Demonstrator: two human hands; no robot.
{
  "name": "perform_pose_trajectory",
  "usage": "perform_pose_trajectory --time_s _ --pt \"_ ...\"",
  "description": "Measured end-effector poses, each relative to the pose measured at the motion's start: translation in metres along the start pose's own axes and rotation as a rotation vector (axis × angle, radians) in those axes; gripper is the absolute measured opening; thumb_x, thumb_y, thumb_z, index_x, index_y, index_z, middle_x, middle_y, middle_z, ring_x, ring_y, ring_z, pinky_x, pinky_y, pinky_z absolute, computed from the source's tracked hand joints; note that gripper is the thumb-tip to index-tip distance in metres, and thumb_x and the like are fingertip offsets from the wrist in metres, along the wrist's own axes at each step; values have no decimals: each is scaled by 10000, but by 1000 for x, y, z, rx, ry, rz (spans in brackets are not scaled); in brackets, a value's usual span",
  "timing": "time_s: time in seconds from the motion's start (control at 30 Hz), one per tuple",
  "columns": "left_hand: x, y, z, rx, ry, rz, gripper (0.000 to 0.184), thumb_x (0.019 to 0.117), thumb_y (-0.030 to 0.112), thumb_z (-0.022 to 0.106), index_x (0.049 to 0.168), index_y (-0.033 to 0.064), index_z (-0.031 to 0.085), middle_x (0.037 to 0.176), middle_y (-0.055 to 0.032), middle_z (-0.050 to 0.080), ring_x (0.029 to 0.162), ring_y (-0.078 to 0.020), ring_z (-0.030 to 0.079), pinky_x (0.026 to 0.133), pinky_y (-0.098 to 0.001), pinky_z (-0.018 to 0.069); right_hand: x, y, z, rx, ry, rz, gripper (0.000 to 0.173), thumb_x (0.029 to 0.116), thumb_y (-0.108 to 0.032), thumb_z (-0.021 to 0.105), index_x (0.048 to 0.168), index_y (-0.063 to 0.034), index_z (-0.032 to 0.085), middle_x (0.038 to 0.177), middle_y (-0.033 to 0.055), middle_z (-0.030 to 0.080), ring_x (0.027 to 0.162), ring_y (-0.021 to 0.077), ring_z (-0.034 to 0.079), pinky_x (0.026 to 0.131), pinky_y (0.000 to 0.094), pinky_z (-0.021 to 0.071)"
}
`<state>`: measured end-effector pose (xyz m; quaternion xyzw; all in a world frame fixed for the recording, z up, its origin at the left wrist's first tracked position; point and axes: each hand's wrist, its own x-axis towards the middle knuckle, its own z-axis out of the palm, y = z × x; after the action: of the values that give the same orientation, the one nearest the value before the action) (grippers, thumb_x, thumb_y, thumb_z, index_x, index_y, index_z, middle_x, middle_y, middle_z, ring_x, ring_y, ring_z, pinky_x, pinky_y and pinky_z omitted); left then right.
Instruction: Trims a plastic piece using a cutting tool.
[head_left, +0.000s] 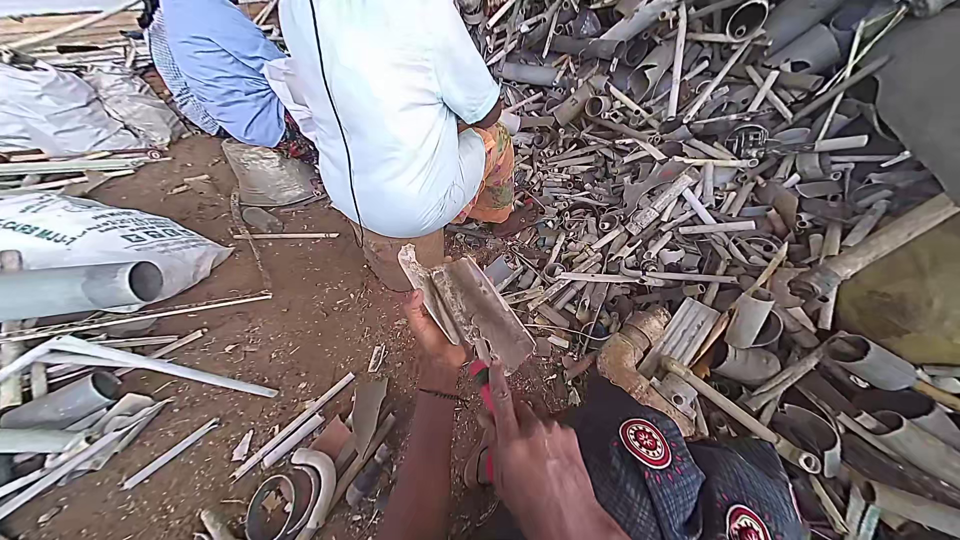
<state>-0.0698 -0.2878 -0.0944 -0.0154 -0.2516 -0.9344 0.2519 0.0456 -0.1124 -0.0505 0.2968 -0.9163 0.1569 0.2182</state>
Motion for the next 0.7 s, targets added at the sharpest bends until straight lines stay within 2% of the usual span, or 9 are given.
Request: perform_pose_trajectory --time_s 0.03,0.07,0.13,0.2,0.37,0.43,0.5,0.57,0.7 --pt "0 -1 2 51 36 30 468 956 459 420 1229 100 545 1079 -132 706 970 -239 716 769 -457 619 -4 -4 -1 56 -13 -8 485 945 -241 617 1360 8 642 612 64 625 417 213 592 373 350 479" --pt "0 0 3 77 54 41 446 958 436 405 1199 90 549 1039 -126 712 938 -228 722 748 -446 623 -7 -6 -1 73 -15 -8 491 945 -237 618 1373 2 634 624 65 634 418 211 591 374 348 476" --pt "1 5 2 85 24 28 621 1021 546 274 1329 68 523 1179 -184 683 1034 -292 701 815 -489 609 -2 3 4 17 -5 33 487 958 -255 623 1387 -24 632 627 63 639 418 214 592 374 352 476" --pt "1 9 5 91 19 -5 848 995 734 118 1424 95 475 1254 -194 657 1088 -318 684 855 -511 597 5 9 5 -34 -21 77 507 959 -242 613 1416 -23 608 596 65 614 410 223 586 382 356 473" --pt "8 9 4 56 44 -9 821 1019 687 96 1417 71 466 1263 -213 649 1082 -326 685 849 -492 599 4 10 2 89 -87 -27 512 952 -250 606 1431 -70 611 592 40 623 444 229 607 394 379 481" --pt "12 13 -7 18 -6 -16 894 992 723 57 1398 51 484 1241 -231 652 1026 -329 701 803 -472 611 7 16 3 51 -63 8 489 945 -257 605 1406 -100 643 576 43 612 426 231 593 380 385 465" --pt "11 14 -11 56 4 1 910 988 728 39 1415 62 488 1241 -223 652 1036 -323 696 815 -474 606 7 17 2 34 -60 41 482 947 -260 599 1401 -106 651 578 49 606 427 232 590 384 381 464" --pt "11 13 -4 151 107 71 824 1026 669 48 1433 97 481 1256 -185 656 1077 -292 682 851 -476 593 6 13 -1 68 -70 -2 490 932 -250 612 1393 -90 652 579 44 611 431 230 596 383 380 473" --pt "11 21 16 223 342 182 669 1070 594 112 1355 145 519 1138 -75 677 1030 -179 677 858 -436 586 11 22 1 18 -56 0 479 939 -265 594 1391 -125 663 544 33 584 405 236 573 367 389 444"
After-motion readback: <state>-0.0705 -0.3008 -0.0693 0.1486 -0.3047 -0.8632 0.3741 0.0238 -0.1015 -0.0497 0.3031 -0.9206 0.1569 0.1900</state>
